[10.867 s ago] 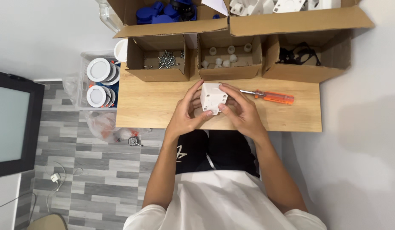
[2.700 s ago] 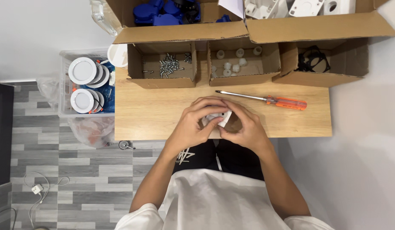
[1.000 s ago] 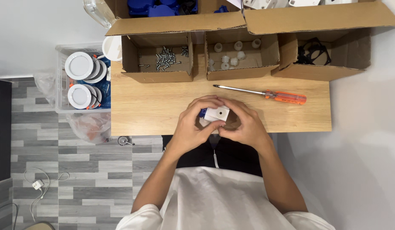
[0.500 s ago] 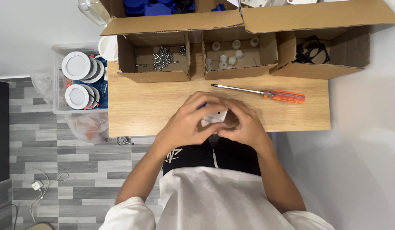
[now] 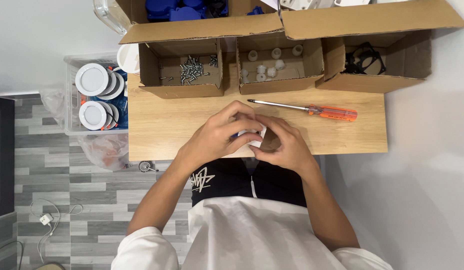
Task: The person assembles a small white plastic electrical box with a blue circular cover using a screwdriver. They tighten screws on the blue cover, place it into the white box, and then secure it with additional screws. The person handles the components and tools on a wooden table with organized boxes of parts nearby.
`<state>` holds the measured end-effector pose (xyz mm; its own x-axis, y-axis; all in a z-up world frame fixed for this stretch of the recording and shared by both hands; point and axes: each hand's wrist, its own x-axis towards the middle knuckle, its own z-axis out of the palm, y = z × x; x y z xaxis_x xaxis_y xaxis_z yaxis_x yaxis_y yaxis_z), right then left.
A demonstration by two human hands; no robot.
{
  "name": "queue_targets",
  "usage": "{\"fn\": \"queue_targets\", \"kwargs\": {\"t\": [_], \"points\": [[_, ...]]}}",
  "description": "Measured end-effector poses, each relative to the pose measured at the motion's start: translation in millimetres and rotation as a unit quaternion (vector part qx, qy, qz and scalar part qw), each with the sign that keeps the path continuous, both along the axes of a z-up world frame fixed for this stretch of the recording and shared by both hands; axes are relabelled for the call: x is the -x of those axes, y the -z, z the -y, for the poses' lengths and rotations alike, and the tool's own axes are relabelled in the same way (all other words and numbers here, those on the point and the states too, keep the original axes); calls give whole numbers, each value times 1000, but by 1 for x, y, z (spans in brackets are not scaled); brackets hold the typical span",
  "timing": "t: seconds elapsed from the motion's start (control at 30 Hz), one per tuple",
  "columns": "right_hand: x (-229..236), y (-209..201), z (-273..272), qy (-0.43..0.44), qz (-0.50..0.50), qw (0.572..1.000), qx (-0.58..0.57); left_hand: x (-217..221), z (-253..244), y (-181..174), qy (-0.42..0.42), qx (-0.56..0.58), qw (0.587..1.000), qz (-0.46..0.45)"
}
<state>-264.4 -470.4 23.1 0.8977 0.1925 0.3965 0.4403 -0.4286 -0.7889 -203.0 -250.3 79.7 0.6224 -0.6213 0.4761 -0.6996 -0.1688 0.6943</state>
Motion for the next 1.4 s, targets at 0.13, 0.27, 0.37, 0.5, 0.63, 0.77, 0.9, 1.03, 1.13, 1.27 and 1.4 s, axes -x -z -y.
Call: {"fn": "queue_targets", "kwargs": {"t": [0.13,0.27,0.37,0.5,0.63,0.77,0.9,1.03,1.13,1.27,1.4], "points": [[1,5,4,3,-9,1000,0,0,3,-12,-17,53,998,-29],[1,7,4,-1,4,1000,-10,6,0,-25,-7,136,985,-102],[-1,-1,0,-4,9,1000,-13,8,-1,-35,-4,182,972,-151],[0,-1,0,-9,4,1000,-15,6,-3,-19,19,272,940,-206],[1,-3,0,-3,-8,1000,0,3,-2,-25,-8,281,948,-147],[1,-4,0,-5,-15,1000,2,2,0,-21,-29,288,946,-143],[1,-2,2,-4,-27,1000,1,1,1,-19,-33,287,945,-152],[2,-5,0,-3,-35,999,-5,5,7,-27,-30,300,940,-160],[2,-8,-1,-2,-35,999,-3,4,9,-25,-8,340,919,-198],[2,-7,0,-2,-29,1000,5,-2,6,-23,-11,344,922,-177],[2,-1,2,-5,-13,1000,1,-3,9,-27,-45,318,935,-149]]}}
